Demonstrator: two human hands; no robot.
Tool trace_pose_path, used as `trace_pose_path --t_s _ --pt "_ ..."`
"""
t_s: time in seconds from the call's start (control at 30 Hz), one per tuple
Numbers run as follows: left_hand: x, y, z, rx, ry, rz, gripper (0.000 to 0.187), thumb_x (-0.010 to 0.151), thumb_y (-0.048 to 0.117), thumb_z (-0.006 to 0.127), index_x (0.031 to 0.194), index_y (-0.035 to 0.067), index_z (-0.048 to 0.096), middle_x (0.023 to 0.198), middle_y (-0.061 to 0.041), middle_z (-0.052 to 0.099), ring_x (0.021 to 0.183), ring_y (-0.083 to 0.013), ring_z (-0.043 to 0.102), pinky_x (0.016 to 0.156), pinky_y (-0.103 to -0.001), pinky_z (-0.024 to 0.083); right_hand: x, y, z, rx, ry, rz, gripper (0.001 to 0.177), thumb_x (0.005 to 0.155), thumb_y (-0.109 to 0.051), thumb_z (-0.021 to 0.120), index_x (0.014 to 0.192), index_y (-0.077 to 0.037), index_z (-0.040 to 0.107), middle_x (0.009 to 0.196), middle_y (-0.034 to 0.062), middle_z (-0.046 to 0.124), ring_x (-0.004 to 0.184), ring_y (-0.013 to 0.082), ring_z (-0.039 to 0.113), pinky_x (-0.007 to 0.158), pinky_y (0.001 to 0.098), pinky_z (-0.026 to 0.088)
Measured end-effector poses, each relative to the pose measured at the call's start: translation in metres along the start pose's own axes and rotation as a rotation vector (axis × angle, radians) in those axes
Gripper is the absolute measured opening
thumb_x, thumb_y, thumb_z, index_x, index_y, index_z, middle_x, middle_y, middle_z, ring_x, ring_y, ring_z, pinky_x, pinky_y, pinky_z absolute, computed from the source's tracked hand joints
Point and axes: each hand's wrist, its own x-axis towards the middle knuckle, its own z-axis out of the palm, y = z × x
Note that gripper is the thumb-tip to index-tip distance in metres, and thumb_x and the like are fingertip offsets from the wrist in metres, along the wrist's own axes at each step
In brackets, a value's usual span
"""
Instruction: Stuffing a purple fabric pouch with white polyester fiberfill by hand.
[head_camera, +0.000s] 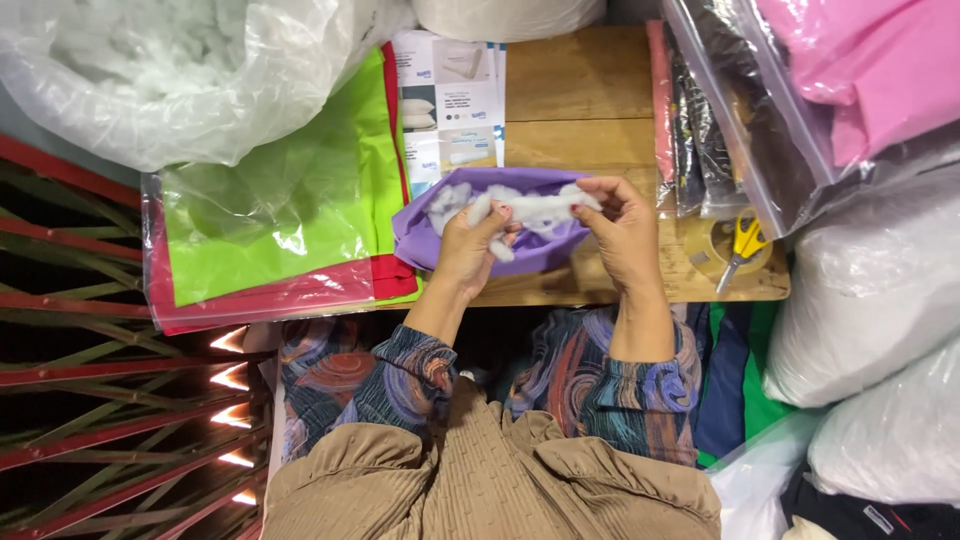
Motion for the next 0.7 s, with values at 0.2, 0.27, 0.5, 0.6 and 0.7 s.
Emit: trace_pose_path --t_s 0.2,0.27,0.5,0.6,0.7 --pt "0.002 0.002 0.002 -0.033 0.014 0.04 0.011 0.087 0.006 0.076 0.086 0.011 0.066 0.075 -0.005 0.069 0.074 -0.0164 0.073 0.066 -0.021 0.065 -0.014 -0.005 -0.039 0.053 0.187 -0.029 0.033 0.087 -0.002 0.08 0.117 -0.007 0.069 0.095 0.0008 0.067 0.084 0.0051 0.066 0.075 0.0172 0.061" --pt "0.008 0.009 -0.004 -0.038 0.046 0.079 0.012 0.086 0.005 0.076 0.086 0.011 0.065 0.076 -0.004 0.069 0.073 -0.0165 0.073 0.064 -0.022 0.065 -0.016 0.0 -0.053 0.125 0.272 -0.018 0.034 0.087 -0.001 0.079 0.118 -0.008 0.068 0.098 0.0027 0.067 0.084 0.006 0.067 0.075 0.0177 0.063" --pt "0.008 0.02 -0.035 0.234 0.181 0.233 0.014 0.087 0.001 0.072 0.096 0.008 0.063 0.08 -0.005 0.066 0.07 -0.0131 0.071 0.06 -0.022 0.065 -0.017 0.001 -0.053 0.135 0.346 -0.027 0.045 0.088 -0.005 0.082 0.122 -0.014 0.055 0.103 0.0054 0.065 0.083 0.0105 0.068 0.071 0.0218 0.067" --pt "0.007 0.016 -0.039 0.422 0.197 0.299 0.018 0.084 -0.001 0.071 0.099 0.004 0.063 0.087 -0.007 0.066 0.076 -0.0134 0.067 0.066 -0.021 0.062 -0.013 -0.003 -0.027 0.085 0.296 -0.067 0.046 0.087 -0.004 0.083 0.116 -0.015 0.048 0.108 0.0072 0.063 0.08 0.0102 0.068 0.066 0.0224 0.066" --pt "0.018 0.002 -0.05 0.702 0.191 0.425 0.02 0.083 0.001 0.072 0.099 0.013 0.073 0.089 -0.008 0.072 0.082 -0.0161 0.067 0.073 -0.03 0.057 -0.002 0.034 -0.016 -0.128 0.261 -0.117 0.03 0.088 -0.003 0.082 0.098 -0.01 0.054 0.103 0.0128 0.066 0.076 0.0181 0.07 0.062 0.0281 0.064"
